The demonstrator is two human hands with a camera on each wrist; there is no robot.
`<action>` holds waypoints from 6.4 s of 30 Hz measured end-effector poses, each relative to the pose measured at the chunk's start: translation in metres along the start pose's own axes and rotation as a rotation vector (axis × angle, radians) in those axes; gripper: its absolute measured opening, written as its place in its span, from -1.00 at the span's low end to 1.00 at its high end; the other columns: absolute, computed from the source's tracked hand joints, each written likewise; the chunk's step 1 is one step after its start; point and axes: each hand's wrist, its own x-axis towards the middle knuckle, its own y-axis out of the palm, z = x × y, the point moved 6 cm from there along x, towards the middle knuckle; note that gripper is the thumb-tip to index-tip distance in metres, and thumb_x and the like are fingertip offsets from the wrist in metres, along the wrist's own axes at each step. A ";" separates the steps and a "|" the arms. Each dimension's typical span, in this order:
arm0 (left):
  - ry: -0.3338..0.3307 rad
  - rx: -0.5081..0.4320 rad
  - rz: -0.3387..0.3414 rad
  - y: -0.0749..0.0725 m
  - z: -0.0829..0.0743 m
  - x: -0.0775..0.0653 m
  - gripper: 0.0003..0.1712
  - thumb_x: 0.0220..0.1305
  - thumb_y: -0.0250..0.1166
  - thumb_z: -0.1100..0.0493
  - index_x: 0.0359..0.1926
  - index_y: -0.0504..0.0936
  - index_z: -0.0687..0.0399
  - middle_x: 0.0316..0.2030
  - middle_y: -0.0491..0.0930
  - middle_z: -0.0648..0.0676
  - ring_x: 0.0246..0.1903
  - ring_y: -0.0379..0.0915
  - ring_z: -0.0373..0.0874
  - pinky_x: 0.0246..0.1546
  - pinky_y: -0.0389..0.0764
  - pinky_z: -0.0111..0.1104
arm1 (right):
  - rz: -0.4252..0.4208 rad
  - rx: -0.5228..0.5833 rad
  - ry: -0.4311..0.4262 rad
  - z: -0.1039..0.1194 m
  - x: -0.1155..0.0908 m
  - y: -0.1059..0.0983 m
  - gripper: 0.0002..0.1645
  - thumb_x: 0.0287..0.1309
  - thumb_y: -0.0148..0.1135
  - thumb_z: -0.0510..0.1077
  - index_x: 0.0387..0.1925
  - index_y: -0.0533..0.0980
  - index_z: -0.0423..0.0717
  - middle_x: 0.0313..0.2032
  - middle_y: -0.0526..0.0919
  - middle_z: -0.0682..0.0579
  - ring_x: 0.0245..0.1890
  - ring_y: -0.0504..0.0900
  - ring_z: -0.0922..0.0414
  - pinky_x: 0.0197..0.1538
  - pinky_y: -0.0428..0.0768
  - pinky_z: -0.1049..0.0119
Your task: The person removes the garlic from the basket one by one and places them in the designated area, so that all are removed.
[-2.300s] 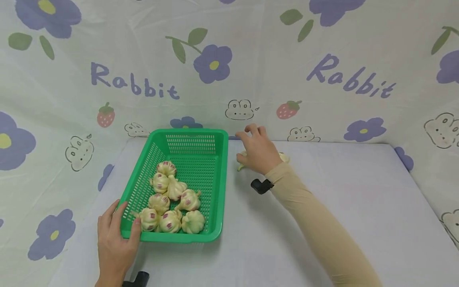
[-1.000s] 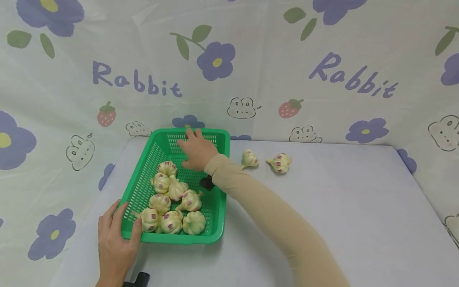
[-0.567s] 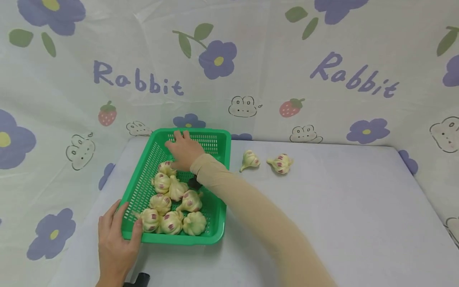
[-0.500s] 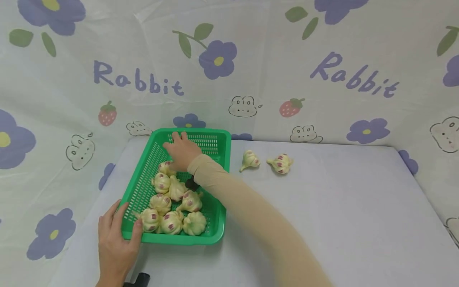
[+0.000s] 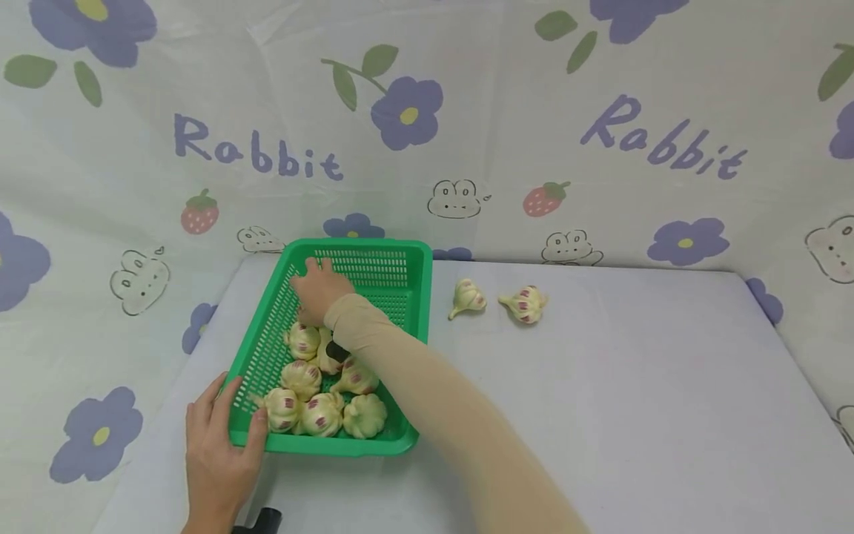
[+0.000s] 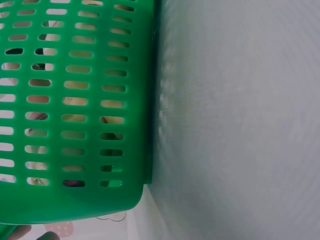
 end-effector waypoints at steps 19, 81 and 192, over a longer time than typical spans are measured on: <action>0.002 0.001 -0.003 0.005 -0.004 0.007 -0.41 0.27 0.34 0.10 0.26 0.57 0.30 0.31 0.49 0.36 0.30 0.41 0.33 0.31 0.09 0.55 | 0.083 0.064 0.068 -0.015 0.019 0.021 -0.50 0.56 0.02 0.07 0.43 0.48 0.25 0.50 0.28 -0.21 0.46 0.32 -0.22 0.21 0.65 -0.08; 0.005 -0.016 0.012 0.010 0.011 0.015 -0.41 0.29 0.32 0.10 0.28 0.55 0.30 0.32 0.48 0.37 0.31 0.40 0.33 0.34 0.06 0.54 | -0.262 0.171 -0.042 -0.027 -0.026 -0.037 -0.52 0.24 0.31 -0.17 0.20 0.53 0.05 0.05 0.33 -0.10 -0.06 0.29 0.03 -0.45 0.42 0.33; -0.036 -0.054 0.021 0.016 0.008 0.014 -0.43 0.31 0.34 0.15 0.30 0.55 0.27 0.37 0.43 0.32 0.32 0.32 0.35 0.37 0.15 0.45 | -0.601 0.403 0.598 -0.327 -0.295 0.036 -0.44 0.03 0.30 -0.22 0.14 0.54 -0.26 0.09 0.31 -0.46 0.11 0.30 -0.37 -0.20 0.50 -0.11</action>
